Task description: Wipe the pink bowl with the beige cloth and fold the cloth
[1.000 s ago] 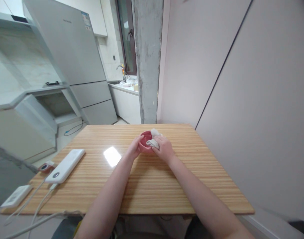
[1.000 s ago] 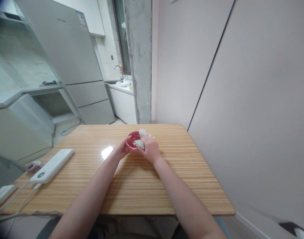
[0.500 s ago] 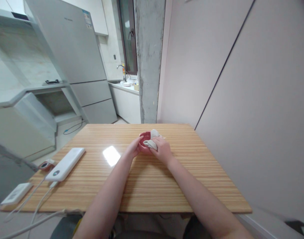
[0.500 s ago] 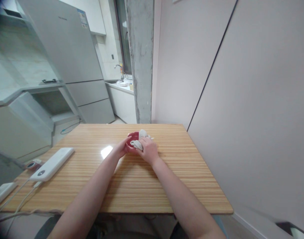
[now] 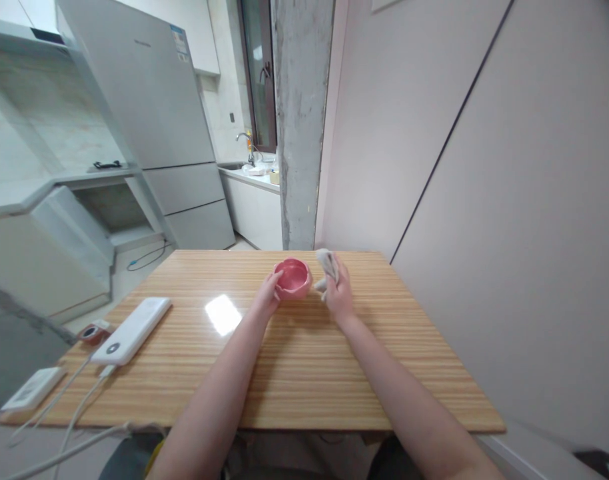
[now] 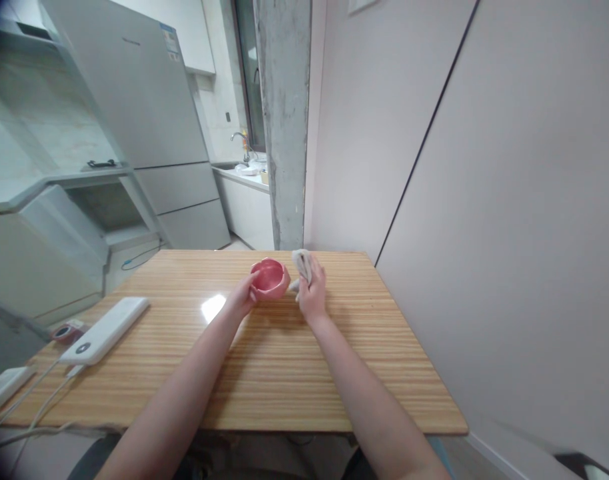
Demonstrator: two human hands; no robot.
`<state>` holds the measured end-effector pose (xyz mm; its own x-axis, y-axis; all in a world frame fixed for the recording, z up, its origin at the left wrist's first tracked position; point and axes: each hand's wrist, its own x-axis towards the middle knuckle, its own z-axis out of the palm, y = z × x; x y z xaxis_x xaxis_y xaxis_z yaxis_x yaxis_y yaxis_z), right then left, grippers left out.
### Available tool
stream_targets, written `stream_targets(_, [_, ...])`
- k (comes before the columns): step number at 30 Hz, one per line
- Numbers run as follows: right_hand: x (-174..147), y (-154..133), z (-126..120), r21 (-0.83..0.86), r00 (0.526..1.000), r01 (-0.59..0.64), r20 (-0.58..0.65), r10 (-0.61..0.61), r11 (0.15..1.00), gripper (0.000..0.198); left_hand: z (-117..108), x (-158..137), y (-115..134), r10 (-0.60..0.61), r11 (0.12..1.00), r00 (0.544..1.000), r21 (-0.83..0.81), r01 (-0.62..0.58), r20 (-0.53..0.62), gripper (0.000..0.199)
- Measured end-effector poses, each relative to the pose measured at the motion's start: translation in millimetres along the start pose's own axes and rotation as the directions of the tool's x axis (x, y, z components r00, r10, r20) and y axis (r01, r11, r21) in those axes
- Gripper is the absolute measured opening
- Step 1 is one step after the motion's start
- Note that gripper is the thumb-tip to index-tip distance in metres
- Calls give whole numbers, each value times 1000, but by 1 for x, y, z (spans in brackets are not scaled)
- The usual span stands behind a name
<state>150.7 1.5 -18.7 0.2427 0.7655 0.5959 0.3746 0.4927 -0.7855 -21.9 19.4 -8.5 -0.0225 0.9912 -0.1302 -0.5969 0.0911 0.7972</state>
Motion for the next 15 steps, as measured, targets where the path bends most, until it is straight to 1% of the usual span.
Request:
stream_targets(2, [-3, 2, 10, 96, 984, -78, 167, 61, 992, 47, 4, -5, -1, -49, 999, 997, 4, 49, 65, 24])
stream_targets(3, [-8, 2, 17, 126, 971, -113, 224, 83, 985, 47, 5, -7, -2, -65, 998, 994, -6, 65, 90, 26])
stream_targets(4, [-13, 0, 23, 140, 963, -136, 253, 98, 981, 47, 6, -9, -2, -71, 997, 992, -22, 73, 102, 28])
stream_targets(6, [-25, -5, 35, 137, 957, -147, 269, 106, 980, 48, 9, -11, -3, -38, 997, 997, -68, 42, 69, 33])
stream_targets(9, [-41, -15, 46, 127, 953, -158, 277, 118, 979, 49, 12, -13, -4, 80, 991, 997, -103, -81, -7, 41])
stream_targets(10, [-43, -17, 47, 132, 953, -174, 272, 133, 976, 50, 13, -13, -4, 108, 989, 994, -100, -108, -8, 43])
stream_targets(11, [-43, -18, 46, 149, 955, -196, 253, 154, 969, 51, 13, -15, -4, 107, 990, 994, -89, -106, 12, 46])
stream_targets(12, [-41, -18, 44, 178, 959, -225, 215, 185, 958, 52, 13, -16, -4, 68, 996, 996, -68, -64, 54, 49])
stream_targets(13, [-37, -17, 40, 217, 960, -257, 167, 224, 942, 54, 13, -18, -4, -7, 999, 994, -35, 11, 110, 54])
stream_targets(15, [-24, -10, 31, 310, 948, -316, 76, 308, 897, 53, 11, -21, -4, -185, 983, 961, 28, 183, 204, 58])
